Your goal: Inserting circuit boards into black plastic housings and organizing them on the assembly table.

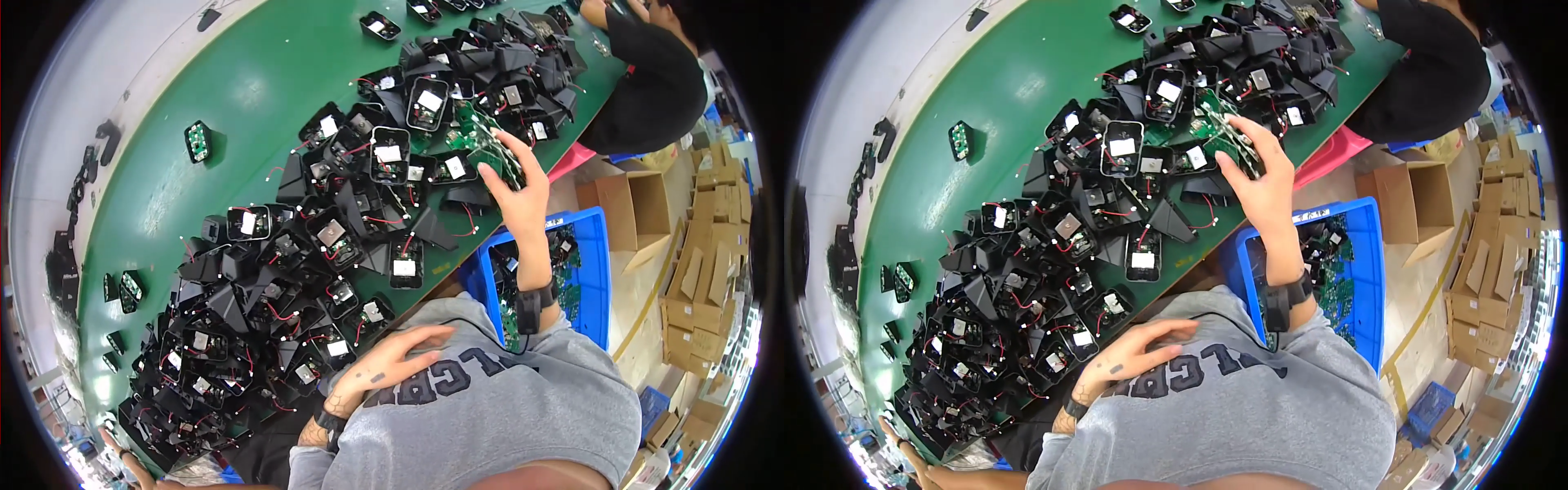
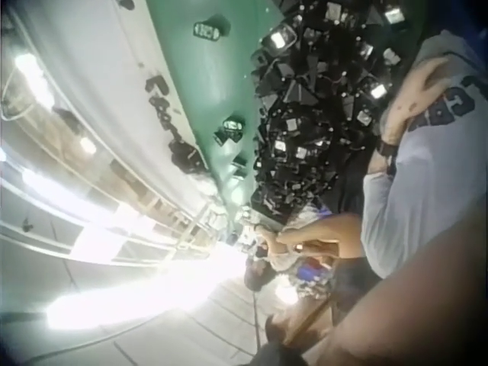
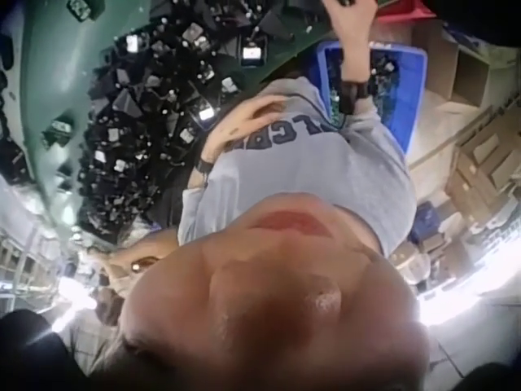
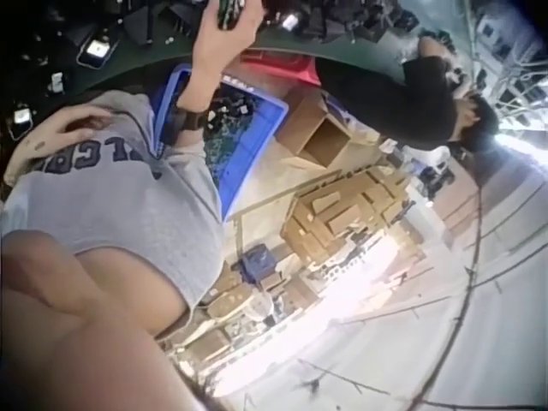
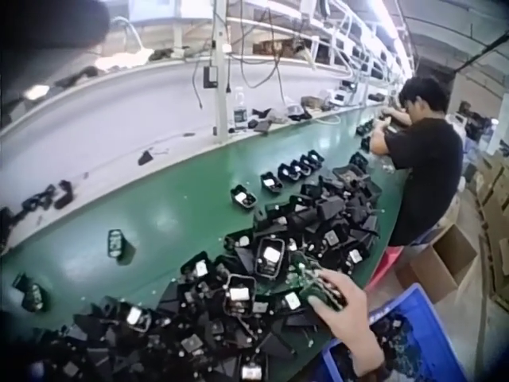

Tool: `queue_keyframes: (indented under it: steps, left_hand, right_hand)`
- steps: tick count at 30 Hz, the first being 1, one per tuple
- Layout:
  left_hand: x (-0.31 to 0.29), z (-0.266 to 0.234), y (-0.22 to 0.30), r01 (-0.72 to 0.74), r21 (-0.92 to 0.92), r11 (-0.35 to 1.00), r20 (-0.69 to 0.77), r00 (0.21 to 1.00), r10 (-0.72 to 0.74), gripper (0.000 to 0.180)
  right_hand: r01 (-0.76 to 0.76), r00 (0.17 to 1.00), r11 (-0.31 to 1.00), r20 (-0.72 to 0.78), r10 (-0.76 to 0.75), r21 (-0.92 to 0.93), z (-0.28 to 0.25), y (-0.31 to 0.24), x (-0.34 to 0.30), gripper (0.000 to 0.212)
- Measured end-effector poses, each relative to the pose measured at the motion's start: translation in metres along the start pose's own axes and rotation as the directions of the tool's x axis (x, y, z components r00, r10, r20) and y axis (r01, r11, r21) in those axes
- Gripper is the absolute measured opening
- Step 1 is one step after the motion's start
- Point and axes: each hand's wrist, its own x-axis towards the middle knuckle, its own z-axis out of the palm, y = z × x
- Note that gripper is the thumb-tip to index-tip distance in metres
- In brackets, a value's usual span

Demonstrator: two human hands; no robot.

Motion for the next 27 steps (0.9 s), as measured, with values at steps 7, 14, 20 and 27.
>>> queue_keyframes:
  steps: [7, 14, 20, 27]
  left_hand:
    - [-0.047, -0.012, 0.019, 0.106, -0.238, 0.965, 0.001, 0.994, -0.109, 0.042]
    - [-0.082, -0.017, 0.041, 0.149, -0.196, 0.969, 0.027, 0.989, -0.146, 0.041]
    - [-0.126, -0.049, 0.121, 0.069, 0.462, 0.884, -0.126, 0.992, -0.012, 0.043]
    - [-0.072, -0.128, 0.188, 0.160, 0.618, 0.770, -0.476, 0.855, 0.205, 0.030]
  right_hand:
    - [0.193, 0.971, 0.964, -0.105, -0.215, -0.184, 0.028, 0.014, 0.029, 0.030]
    - [0.406, 0.874, 0.865, -0.152, -0.462, -0.294, 0.037, 0.018, 0.040, 0.018]
    - [0.425, 0.886, 0.870, -0.081, -0.456, -0.251, 0.029, 0.016, 0.041, 0.022]
    - [0.355, 0.922, 0.880, -0.038, -0.385, -0.315, 0.030, 0.015, 0.045, 0.026]
